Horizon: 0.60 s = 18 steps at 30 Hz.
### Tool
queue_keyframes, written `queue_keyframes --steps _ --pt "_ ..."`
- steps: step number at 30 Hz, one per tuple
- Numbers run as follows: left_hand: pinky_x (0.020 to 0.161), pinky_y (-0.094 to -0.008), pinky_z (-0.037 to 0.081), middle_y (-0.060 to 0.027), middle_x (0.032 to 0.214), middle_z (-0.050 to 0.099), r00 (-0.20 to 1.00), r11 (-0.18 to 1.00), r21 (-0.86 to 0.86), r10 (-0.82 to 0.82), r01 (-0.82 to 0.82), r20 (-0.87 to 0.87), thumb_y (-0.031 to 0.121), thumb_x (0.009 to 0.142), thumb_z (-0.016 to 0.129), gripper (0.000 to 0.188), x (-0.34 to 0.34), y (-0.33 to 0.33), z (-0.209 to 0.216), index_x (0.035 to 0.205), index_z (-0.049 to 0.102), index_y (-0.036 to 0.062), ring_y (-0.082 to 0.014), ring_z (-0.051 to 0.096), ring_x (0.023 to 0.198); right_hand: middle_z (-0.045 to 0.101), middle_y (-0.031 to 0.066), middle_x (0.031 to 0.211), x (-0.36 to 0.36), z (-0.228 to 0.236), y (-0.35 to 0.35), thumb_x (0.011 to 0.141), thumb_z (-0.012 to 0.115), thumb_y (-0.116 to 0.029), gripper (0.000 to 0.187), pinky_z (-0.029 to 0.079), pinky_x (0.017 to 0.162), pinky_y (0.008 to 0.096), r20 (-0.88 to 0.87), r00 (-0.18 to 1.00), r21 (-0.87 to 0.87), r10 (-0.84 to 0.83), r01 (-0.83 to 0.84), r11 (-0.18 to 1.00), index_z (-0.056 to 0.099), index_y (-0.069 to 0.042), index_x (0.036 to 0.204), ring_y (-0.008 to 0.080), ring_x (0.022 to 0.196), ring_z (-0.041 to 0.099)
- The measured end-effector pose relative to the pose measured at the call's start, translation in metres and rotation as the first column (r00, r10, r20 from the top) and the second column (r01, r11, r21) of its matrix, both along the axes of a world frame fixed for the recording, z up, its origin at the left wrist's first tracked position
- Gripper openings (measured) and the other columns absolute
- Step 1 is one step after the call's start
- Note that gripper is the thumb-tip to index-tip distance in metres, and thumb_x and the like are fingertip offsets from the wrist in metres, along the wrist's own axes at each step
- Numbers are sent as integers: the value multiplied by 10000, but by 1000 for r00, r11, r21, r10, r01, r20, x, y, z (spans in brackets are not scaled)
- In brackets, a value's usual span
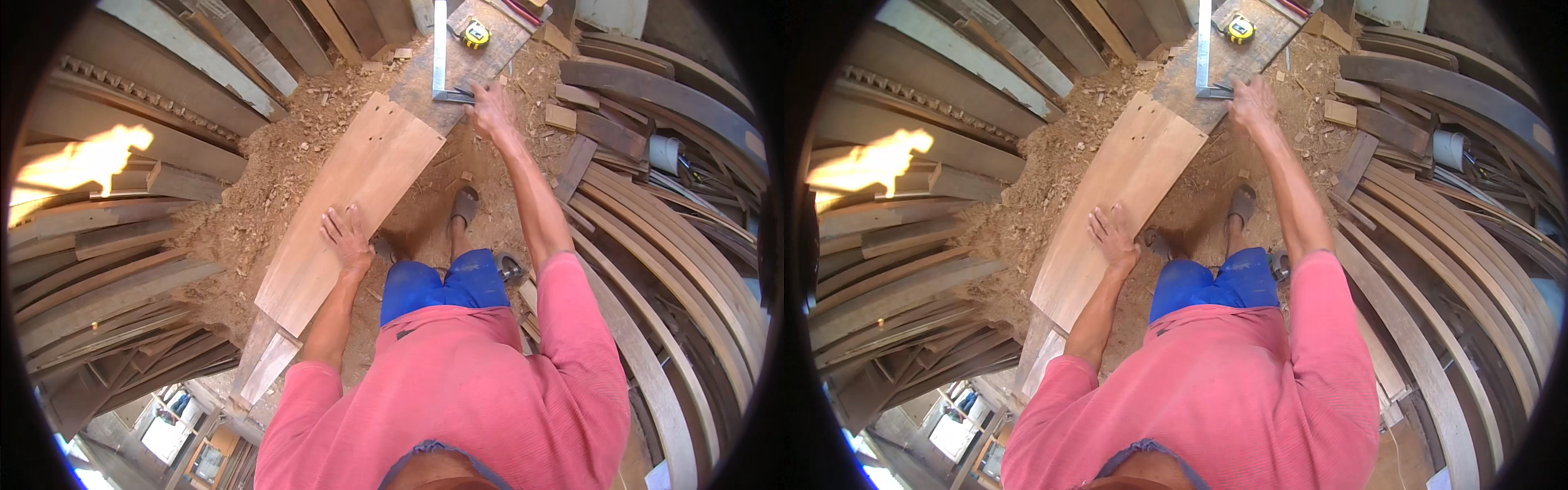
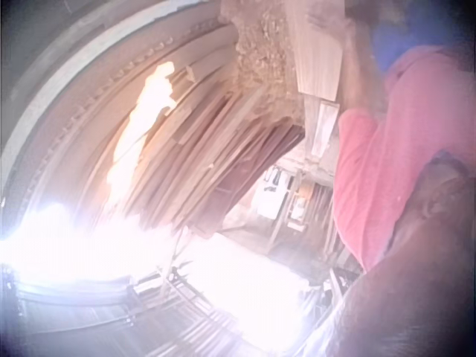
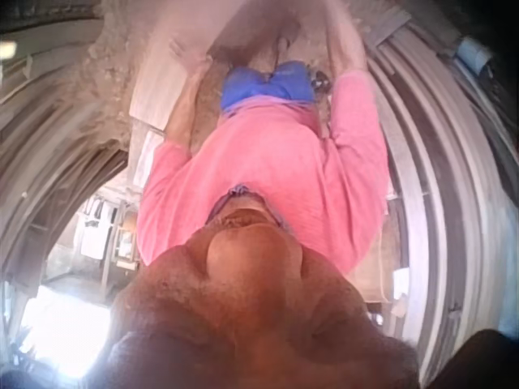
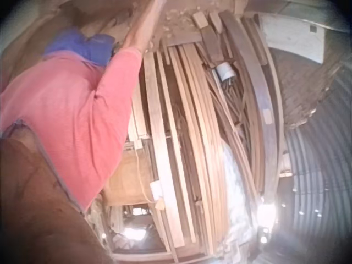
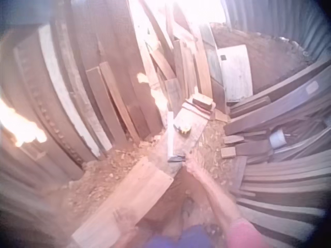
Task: The person uses a square and a pencil to mark lines on a wooden board placed on a workbench.
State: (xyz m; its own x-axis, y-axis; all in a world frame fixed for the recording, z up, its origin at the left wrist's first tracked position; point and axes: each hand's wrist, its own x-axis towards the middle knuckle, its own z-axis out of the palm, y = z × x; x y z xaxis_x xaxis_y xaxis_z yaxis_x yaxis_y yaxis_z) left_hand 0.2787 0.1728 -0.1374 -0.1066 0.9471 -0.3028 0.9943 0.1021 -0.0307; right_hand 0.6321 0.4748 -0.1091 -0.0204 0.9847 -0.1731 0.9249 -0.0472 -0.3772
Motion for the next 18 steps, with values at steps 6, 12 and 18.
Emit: queue_keyframes --steps 6,12,18 --pt "1314 -717 108 -388 1771 54 1000 1000 -17 -5 5 -24 234 663 968 1351 -2 0 4 1757 181 144 -601 54 1645 676 200 1156 -4 -40 22 866 866 -282 398 574 956 540 -5 990 46 140 -140 989 728 -124 1205 423 1120 675" --pt "1308 -742 100 -394 1768 64 999 990 -131 44 -47 -19 266 696 968 1329 -2 5 12 1759 176 180 -614 58 1637 700 183 1085 -4 -56 31 831 874 -255 327 590 907 523 -1 952 117 307 -304 945 730 -69 1059 399 1073 711" --pt "1313 -732 105 -384 1766 90 999 992 -120 27 -29 -22 283 680 975 1328 -1 5 12 1752 195 200 -601 79 1638 702 201 1091 -1 -47 46 844 836 -213 286 592 911 497 113 876 86 470 -480 873 715 -11 1006 395 1085 718"
